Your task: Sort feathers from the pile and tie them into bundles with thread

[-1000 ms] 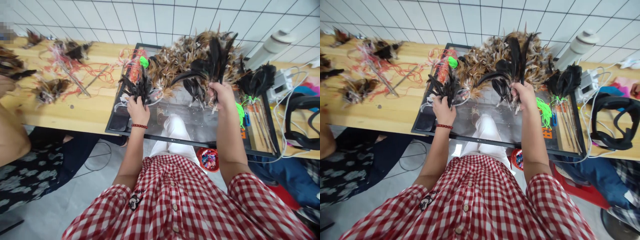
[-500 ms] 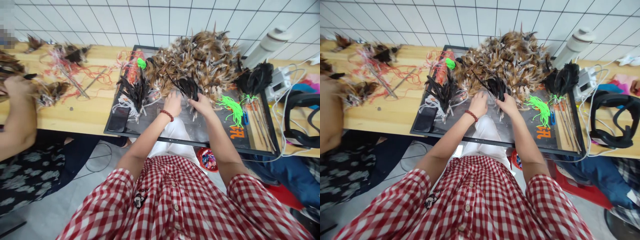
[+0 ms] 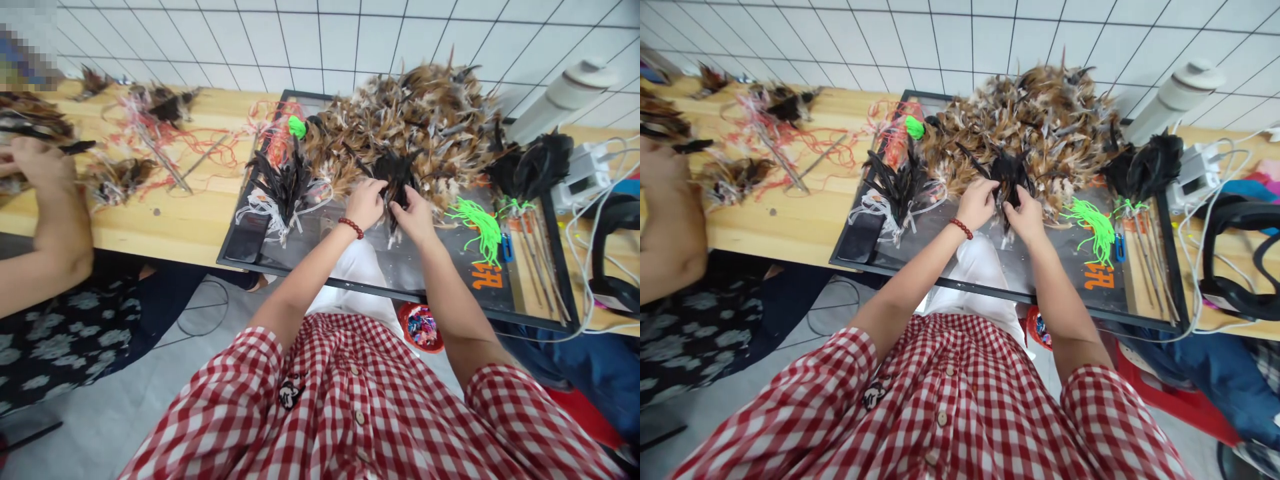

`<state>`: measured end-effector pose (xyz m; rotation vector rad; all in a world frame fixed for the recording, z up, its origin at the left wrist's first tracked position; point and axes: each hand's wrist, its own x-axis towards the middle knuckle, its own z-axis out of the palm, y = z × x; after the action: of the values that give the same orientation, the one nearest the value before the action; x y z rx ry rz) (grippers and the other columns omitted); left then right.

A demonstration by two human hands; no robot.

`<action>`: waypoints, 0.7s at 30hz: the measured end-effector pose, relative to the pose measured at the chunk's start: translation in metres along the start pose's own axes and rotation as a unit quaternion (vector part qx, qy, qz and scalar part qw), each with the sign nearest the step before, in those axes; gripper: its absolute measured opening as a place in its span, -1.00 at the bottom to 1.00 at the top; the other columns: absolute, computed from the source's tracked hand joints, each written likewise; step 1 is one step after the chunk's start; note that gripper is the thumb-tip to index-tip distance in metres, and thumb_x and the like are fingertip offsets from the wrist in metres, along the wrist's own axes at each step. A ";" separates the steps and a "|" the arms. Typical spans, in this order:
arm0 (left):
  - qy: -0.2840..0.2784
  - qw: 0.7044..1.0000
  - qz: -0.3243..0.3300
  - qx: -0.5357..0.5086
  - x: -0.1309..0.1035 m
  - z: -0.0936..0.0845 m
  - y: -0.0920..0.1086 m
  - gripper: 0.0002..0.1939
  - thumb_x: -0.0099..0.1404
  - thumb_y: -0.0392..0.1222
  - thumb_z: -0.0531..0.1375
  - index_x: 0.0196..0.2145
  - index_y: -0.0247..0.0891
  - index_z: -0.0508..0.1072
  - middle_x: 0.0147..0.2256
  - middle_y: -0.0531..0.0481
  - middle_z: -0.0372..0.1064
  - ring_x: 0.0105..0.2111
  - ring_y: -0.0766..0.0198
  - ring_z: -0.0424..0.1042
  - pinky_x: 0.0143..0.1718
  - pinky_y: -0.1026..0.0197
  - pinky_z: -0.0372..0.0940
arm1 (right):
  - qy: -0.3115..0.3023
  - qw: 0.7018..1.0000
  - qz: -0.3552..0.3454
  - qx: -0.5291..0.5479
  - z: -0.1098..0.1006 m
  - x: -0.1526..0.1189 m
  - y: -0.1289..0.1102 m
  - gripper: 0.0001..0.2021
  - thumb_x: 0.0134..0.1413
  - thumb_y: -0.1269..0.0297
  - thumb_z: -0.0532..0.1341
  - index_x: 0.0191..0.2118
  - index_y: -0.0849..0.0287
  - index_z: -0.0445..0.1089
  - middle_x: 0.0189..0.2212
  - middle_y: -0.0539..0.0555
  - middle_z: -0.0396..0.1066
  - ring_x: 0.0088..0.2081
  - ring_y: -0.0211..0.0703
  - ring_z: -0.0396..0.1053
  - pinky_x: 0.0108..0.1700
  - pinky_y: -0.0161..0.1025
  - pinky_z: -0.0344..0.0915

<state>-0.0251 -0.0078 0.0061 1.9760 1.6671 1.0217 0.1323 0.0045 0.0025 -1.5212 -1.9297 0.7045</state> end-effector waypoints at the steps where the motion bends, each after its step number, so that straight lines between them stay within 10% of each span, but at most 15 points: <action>1: 0.007 1.000 0.003 -0.028 -0.001 0.002 -0.002 -0.54 0.23 -0.50 0.04 -0.01 -0.28 0.55 -0.01 -0.18 0.51 0.07 0.10 0.44 0.20 0.05 0.30 | 0.008 1.000 0.001 -0.025 -0.002 0.000 0.002 -0.52 0.07 0.20 0.18 0.09 0.27 0.47 -0.20 0.18 0.55 -0.19 -0.03 0.45 -0.05 -0.11 0.36; 5: 0.028 0.983 -0.019 -0.179 -0.006 0.013 -0.012 -0.59 0.25 -0.50 0.05 -0.06 -0.30 0.56 -0.11 -0.14 0.57 -0.10 0.24 0.54 0.03 0.18 0.41 | 0.036 0.996 0.050 -0.067 -0.011 0.002 0.013 -0.66 0.09 0.04 0.21 -0.30 0.24 0.56 -0.48 0.09 0.44 -0.38 -0.10 0.35 -0.19 -0.14 0.31; 12: -0.006 0.940 -0.093 -0.329 -0.014 0.020 -0.006 -0.75 0.36 -0.30 0.15 -0.07 -0.27 0.55 -0.14 -0.12 0.61 -0.33 0.34 0.55 -0.20 0.25 0.45 | 0.145 0.986 0.035 0.074 -0.010 0.003 0.010 -0.65 0.26 0.03 0.04 -0.20 0.19 0.44 -0.47 0.03 0.41 -0.42 -0.22 0.32 -0.27 -0.24 0.29; 21: 0.013 0.967 -0.026 -0.253 -0.021 0.023 -0.003 -0.81 0.31 -0.34 0.21 -0.17 -0.26 0.61 -0.15 -0.13 0.61 -0.14 0.23 0.57 0.00 0.15 0.43 | -0.029 0.987 0.069 -0.141 -0.024 -0.007 0.003 -0.82 -0.01 0.11 0.26 -0.43 0.12 0.45 -0.54 0.05 0.42 -0.42 -0.11 0.35 -0.29 -0.19 0.21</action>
<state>-0.0117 -0.0229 -0.0180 1.5787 1.2921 1.3028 0.1527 -0.0003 0.0164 -1.8371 -2.0496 0.5554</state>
